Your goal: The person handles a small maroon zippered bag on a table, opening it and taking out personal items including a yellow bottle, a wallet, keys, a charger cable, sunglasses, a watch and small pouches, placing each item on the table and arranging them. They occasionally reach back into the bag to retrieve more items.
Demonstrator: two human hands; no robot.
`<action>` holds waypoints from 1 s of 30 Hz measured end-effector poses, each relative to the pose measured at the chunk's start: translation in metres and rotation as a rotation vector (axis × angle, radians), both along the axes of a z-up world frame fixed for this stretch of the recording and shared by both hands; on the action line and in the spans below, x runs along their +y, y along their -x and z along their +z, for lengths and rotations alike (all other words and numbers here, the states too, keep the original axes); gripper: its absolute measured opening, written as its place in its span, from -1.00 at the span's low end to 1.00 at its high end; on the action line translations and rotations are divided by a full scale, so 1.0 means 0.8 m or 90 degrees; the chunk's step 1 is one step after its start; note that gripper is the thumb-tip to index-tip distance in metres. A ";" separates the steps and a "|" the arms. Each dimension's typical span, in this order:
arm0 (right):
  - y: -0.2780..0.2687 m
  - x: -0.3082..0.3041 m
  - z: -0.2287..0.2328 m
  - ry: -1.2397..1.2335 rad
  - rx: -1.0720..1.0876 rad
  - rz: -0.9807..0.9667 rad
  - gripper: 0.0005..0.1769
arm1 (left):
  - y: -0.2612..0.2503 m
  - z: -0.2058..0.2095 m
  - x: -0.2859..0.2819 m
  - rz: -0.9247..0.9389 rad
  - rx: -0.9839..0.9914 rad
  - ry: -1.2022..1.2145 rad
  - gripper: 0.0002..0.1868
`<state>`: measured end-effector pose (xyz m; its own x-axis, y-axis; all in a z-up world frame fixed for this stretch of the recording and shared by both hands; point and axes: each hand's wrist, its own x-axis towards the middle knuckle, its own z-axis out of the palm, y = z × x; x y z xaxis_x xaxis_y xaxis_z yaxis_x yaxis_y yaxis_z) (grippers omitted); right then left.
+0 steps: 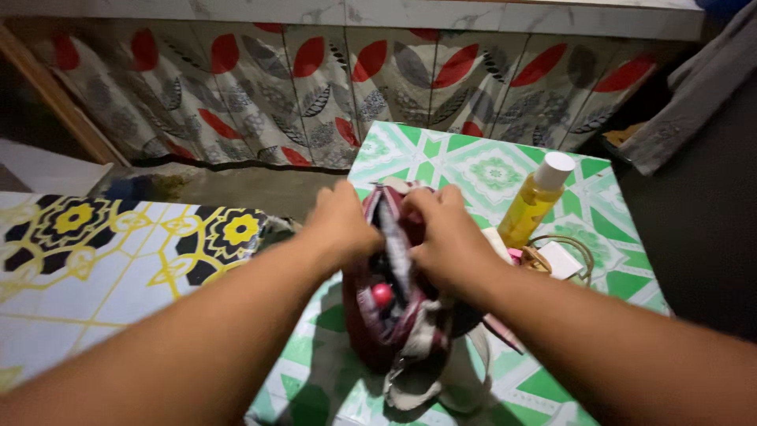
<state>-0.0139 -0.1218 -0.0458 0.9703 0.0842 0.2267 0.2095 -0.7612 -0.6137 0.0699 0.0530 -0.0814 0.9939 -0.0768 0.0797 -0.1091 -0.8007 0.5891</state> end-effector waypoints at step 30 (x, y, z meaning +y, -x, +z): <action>-0.005 0.005 0.010 0.299 0.068 0.163 -0.73 | 0.037 -0.021 0.036 -0.163 -0.090 0.126 -0.44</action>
<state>-0.0095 -0.1181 -0.0381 0.9208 0.3899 0.0087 0.3797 -0.8914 -0.2476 0.0405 0.0817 -0.0982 0.9224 -0.2912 0.2539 -0.3833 -0.6081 0.6951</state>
